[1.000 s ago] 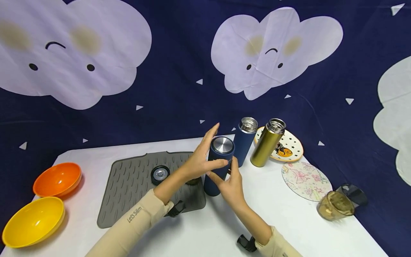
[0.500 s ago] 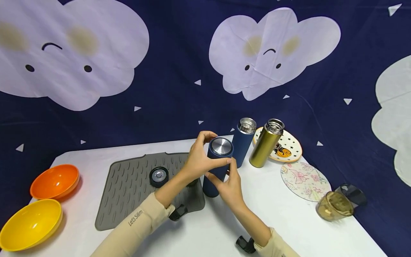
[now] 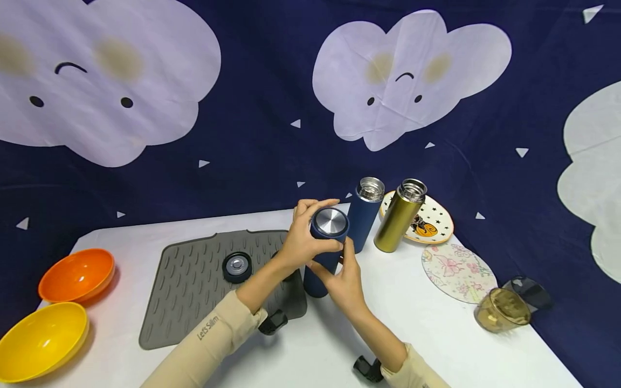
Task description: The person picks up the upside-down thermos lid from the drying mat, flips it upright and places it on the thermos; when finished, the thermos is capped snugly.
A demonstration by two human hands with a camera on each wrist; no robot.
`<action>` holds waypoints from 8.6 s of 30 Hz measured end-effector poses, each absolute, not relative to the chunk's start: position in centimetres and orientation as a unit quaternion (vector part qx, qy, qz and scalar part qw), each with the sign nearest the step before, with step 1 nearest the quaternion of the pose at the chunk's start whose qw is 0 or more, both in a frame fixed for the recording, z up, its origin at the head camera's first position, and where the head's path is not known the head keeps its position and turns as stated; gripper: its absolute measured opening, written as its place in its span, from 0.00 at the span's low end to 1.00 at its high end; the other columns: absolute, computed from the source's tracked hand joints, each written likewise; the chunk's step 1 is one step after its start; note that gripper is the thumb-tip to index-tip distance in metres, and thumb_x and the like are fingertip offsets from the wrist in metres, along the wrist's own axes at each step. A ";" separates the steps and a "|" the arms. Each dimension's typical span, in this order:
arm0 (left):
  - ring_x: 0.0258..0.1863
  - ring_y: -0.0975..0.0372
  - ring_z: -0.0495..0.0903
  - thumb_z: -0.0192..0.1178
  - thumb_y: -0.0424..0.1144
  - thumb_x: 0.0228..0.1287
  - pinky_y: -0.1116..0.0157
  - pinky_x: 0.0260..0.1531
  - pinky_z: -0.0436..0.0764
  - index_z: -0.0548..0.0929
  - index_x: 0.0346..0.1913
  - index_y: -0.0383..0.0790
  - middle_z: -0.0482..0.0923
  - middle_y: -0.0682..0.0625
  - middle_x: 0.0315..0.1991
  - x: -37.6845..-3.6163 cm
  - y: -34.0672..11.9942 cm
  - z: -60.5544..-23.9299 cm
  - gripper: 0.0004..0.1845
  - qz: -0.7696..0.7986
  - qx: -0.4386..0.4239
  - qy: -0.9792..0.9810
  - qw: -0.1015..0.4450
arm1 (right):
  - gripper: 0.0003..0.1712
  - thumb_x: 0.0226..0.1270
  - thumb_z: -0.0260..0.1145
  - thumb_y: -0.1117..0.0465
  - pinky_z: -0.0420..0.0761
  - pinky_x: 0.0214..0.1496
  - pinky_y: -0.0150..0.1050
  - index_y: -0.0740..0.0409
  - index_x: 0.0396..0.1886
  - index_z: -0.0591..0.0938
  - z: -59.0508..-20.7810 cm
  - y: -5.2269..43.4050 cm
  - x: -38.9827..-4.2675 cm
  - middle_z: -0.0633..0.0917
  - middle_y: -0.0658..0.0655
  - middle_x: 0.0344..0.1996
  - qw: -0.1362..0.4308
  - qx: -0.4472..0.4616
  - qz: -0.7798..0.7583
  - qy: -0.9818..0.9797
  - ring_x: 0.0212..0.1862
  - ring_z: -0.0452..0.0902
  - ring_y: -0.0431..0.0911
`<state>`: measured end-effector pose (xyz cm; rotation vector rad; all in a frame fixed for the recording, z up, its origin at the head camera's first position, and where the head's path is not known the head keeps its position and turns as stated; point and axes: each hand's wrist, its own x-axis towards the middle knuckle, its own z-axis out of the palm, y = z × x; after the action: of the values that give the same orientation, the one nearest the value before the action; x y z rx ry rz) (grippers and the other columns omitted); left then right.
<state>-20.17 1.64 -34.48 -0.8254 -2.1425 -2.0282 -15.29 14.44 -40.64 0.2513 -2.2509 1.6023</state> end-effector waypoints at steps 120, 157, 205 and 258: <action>0.43 0.46 0.83 0.78 0.32 0.43 0.51 0.43 0.82 0.70 0.67 0.29 0.77 0.30 0.57 -18.5 -13.7 -44.3 0.45 -0.424 -0.026 -0.905 0.000 | 0.52 0.56 0.75 0.53 0.69 0.68 0.60 0.59 0.75 0.57 -37.9 13.8 -22.7 0.69 0.69 0.69 0.105 0.020 0.523 -0.846 0.68 0.67 0.66; 0.55 0.58 0.81 0.81 0.31 0.37 0.54 0.52 0.82 0.77 0.62 0.39 0.78 0.51 0.57 -7.9 -8.1 -38.3 0.41 -0.425 -0.189 -0.871 0.155 | 0.26 0.73 0.61 0.58 0.82 0.56 0.39 0.75 0.60 0.75 -39.6 11.5 -10.7 0.88 0.56 0.46 -0.289 0.128 0.730 -0.607 0.47 0.86 0.43; 0.71 0.58 0.68 0.79 0.42 0.47 0.67 0.69 0.67 0.61 0.75 0.48 0.65 0.51 0.74 -7.7 -9.1 -38.7 0.52 -0.571 -0.341 -0.747 -0.010 | 0.11 0.73 0.58 0.69 0.87 0.45 0.43 0.70 0.41 0.85 -37.9 13.1 -9.8 0.87 0.69 0.40 0.583 0.572 0.049 -0.576 0.45 0.87 0.59; 0.51 0.58 0.82 0.77 0.29 0.47 0.62 0.56 0.81 0.74 0.64 0.36 0.79 0.45 0.56 -18.6 0.1 -29.8 0.38 -0.661 -0.313 -0.679 0.059 | 0.43 0.50 0.80 0.60 0.77 0.58 0.51 0.61 0.64 0.69 -38.5 18.2 -17.7 0.78 0.60 0.57 0.203 0.003 0.562 -0.801 0.56 0.77 0.55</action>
<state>-18.56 0.08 -29.79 -0.9482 -2.0566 -2.0030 -17.69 18.20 -38.49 0.0082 -2.2360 1.5694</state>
